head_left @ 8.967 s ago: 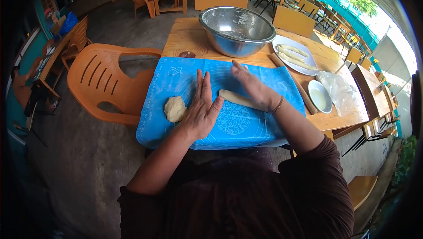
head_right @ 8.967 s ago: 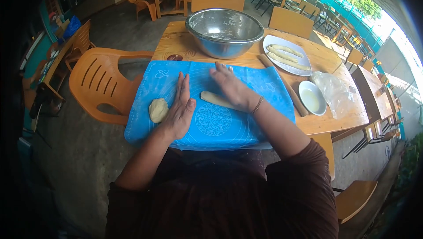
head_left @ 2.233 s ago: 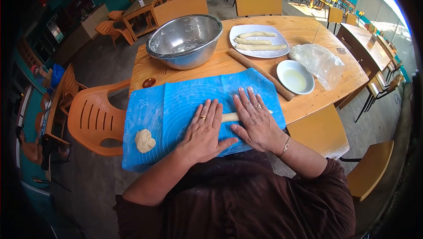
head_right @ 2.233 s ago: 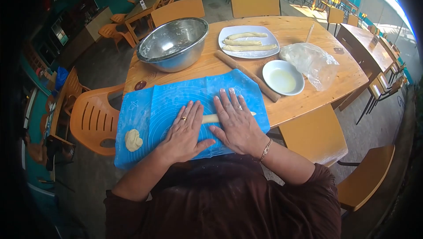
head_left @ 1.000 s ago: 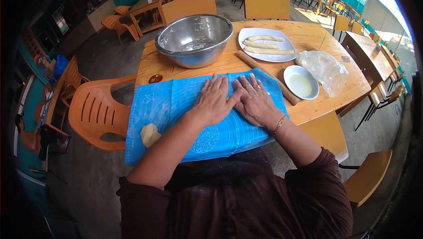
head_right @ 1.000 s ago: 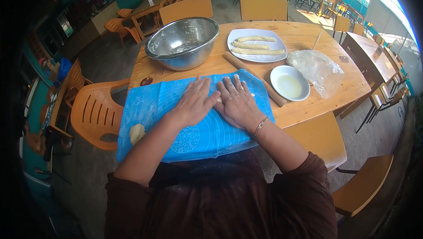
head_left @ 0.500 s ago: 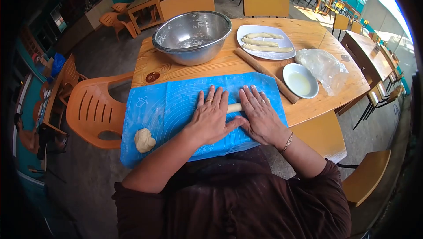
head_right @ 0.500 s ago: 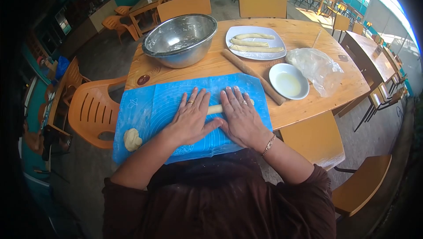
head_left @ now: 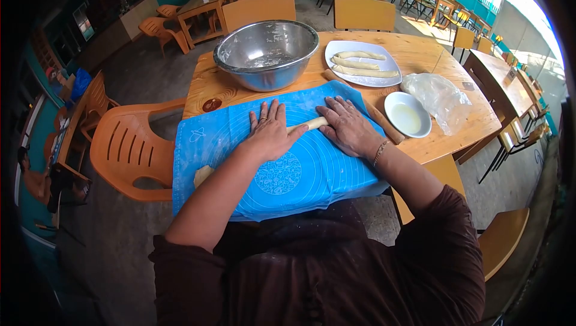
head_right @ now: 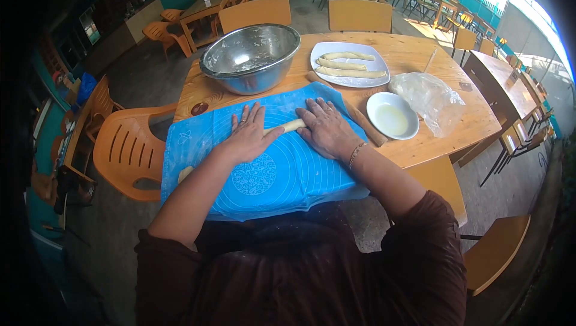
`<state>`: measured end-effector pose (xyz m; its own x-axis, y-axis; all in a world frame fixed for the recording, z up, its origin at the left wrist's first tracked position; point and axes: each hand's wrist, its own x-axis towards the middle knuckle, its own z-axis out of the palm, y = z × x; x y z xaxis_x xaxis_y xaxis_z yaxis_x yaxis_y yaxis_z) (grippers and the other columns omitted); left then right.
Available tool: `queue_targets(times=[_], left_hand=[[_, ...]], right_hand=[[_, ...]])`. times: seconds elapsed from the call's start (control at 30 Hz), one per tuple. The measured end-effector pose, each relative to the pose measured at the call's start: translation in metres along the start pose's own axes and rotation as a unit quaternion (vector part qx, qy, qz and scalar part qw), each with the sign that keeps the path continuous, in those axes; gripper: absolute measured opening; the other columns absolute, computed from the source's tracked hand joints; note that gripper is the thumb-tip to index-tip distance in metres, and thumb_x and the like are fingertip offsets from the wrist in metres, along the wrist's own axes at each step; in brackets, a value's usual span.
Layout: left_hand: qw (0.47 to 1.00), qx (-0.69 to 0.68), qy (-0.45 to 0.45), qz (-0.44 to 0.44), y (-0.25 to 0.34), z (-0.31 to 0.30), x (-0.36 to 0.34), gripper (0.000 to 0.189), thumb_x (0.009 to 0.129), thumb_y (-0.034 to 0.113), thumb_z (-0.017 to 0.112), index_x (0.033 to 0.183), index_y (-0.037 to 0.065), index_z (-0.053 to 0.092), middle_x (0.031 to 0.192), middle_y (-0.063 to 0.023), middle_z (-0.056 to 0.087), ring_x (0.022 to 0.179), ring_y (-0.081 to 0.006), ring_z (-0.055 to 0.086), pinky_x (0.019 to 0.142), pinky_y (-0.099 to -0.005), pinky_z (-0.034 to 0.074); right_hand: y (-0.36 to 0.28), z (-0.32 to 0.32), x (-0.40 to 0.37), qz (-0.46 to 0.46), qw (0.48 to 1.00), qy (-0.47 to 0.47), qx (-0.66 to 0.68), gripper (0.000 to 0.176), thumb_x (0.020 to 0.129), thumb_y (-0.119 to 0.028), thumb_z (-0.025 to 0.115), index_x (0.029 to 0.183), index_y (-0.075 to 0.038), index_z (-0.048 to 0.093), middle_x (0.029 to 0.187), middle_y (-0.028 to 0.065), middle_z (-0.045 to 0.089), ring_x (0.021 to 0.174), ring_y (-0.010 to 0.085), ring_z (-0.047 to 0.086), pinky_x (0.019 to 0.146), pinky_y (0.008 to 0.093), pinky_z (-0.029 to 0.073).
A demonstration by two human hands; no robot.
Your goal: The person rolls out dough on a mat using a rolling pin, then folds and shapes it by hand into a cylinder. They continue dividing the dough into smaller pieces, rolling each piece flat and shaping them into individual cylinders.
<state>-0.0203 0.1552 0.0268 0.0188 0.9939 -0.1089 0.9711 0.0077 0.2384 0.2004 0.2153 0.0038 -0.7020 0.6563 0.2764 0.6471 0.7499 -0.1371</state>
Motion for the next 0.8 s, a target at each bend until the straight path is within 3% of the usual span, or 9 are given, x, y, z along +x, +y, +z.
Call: queue_targets(times=[0.13, 0.33, 0.4, 0.43, 0.5, 0.53, 0.7, 0.77, 0.8], left_hand=[[0.999, -0.014, 0.041, 0.001, -0.015, 0.000, 0.022, 0.095, 0.094, 0.067, 0.037, 0.149, -0.009, 0.022, 0.158, -0.0293, 0.012, 0.148, -0.0454, 0.005, 0.118, -0.0586, 0.002], [1.000, -0.002, -0.009, -0.012, -0.023, -0.020, 0.019, 0.090, 0.097, 0.065, 0.034, 0.151, -0.006, 0.024, 0.159, -0.0276, 0.014, 0.149, -0.0410, 0.006, 0.121, -0.0519, 0.005], [0.993, -0.113, -0.028, -0.018, -0.037, -0.032, 0.013, 0.078, 0.099, 0.057, 0.038, 0.146, -0.005, 0.036, 0.155, -0.0263, 0.029, 0.147, -0.0374, 0.022, 0.120, -0.0443, 0.019], [0.993, -0.115, -0.023, -0.022, -0.042, -0.043, 0.009, 0.078, 0.099, 0.057, 0.038, 0.146, -0.005, 0.036, 0.155, -0.0263, 0.029, 0.147, -0.0374, 0.022, 0.120, -0.0443, 0.019], [0.992, -0.106, -0.049, -0.041, -0.054, -0.067, 0.002, 0.066, 0.100, 0.046, 0.044, 0.141, -0.005, 0.044, 0.147, -0.0249, 0.043, 0.139, -0.0348, 0.039, 0.114, -0.0382, 0.033], [0.995, -0.094, -0.009, -0.037, -0.062, -0.074, -0.001, 0.055, 0.098, 0.038, 0.052, 0.135, -0.003, 0.051, 0.141, -0.0245, 0.050, 0.130, -0.0356, 0.049, 0.107, -0.0400, 0.040], [0.995, -0.042, 0.033, -0.083, -0.132, -0.077, 0.011, 0.045, 0.095, 0.033, 0.057, 0.127, 0.001, 0.058, 0.127, -0.0230, 0.057, 0.121, -0.0351, 0.054, 0.102, -0.0417, 0.043], [0.993, 0.012, 0.052, -0.104, -0.151, -0.053, 0.016, 0.041, 0.094, 0.031, 0.058, 0.124, 0.003, 0.060, 0.118, -0.0220, 0.062, 0.115, -0.0342, 0.057, 0.100, -0.0417, 0.044], [0.987, 0.050, 0.126, -0.083, -0.156, -0.043, 0.017, 0.037, 0.094, 0.030, 0.060, 0.119, 0.003, 0.061, 0.111, -0.0216, 0.062, 0.110, -0.0349, 0.059, 0.098, -0.0420, 0.045]], right_hand=[[0.015, 0.005, 0.035, -0.022, 1.000, -0.015, -0.005, 0.052, 0.101, -0.041, 0.042, 0.141, -0.009, 0.046, 0.149, 0.0235, 0.039, 0.140, 0.0412, 0.034, 0.118, 0.0467, 0.024], [0.013, 0.005, 0.036, -0.001, 1.000, -0.014, 0.011, 0.054, 0.100, -0.043, 0.043, 0.141, -0.009, 0.046, 0.150, 0.0238, 0.038, 0.141, 0.0413, 0.032, 0.118, 0.0472, 0.024], [0.018, 0.007, 0.033, -0.008, 1.000, 0.009, 0.028, 0.053, 0.096, -0.041, 0.052, 0.137, -0.007, 0.051, 0.148, 0.0245, 0.040, 0.138, 0.0420, 0.036, 0.116, 0.0473, 0.029], [0.018, 0.001, 0.036, -0.014, 1.000, 0.009, 0.026, 0.053, 0.096, -0.041, 0.052, 0.137, -0.007, 0.051, 0.148, 0.0245, 0.040, 0.138, 0.0420, 0.036, 0.116, 0.0473, 0.029], [0.015, -0.014, 0.040, 0.003, 0.995, -0.029, 0.091, 0.053, 0.088, -0.034, 0.065, 0.131, -0.004, 0.055, 0.140, 0.0248, 0.048, 0.131, 0.0434, 0.043, 0.111, 0.0476, 0.036], [0.014, -0.019, 0.043, -0.046, 0.997, 0.017, 0.066, 0.052, 0.079, -0.027, 0.071, 0.123, -0.001, 0.060, 0.128, 0.0237, 0.055, 0.121, 0.0434, 0.051, 0.105, 0.0473, 0.042], [-0.031, -0.071, 0.089, -0.005, 0.981, 0.089, 0.174, 0.045, 0.075, -0.018, 0.071, 0.117, -0.004, 0.062, 0.115, 0.0204, 0.058, 0.116, 0.0393, 0.052, 0.099, 0.0504, 0.044], [-0.036, -0.071, 0.109, -0.084, 0.974, 0.212, 0.005, 0.047, 0.074, -0.019, 0.074, 0.117, -0.006, 0.063, 0.115, 0.0205, 0.058, 0.117, 0.0381, 0.052, 0.100, 0.0505, 0.043], [-0.028, -0.038, 0.127, -0.076, 0.963, 0.236, -0.108, 0.045, 0.072, -0.023, 0.077, 0.112, -0.005, 0.065, 0.119, 0.0194, 0.057, 0.118, 0.0375, 0.052, 0.101, 0.0497, 0.042]])
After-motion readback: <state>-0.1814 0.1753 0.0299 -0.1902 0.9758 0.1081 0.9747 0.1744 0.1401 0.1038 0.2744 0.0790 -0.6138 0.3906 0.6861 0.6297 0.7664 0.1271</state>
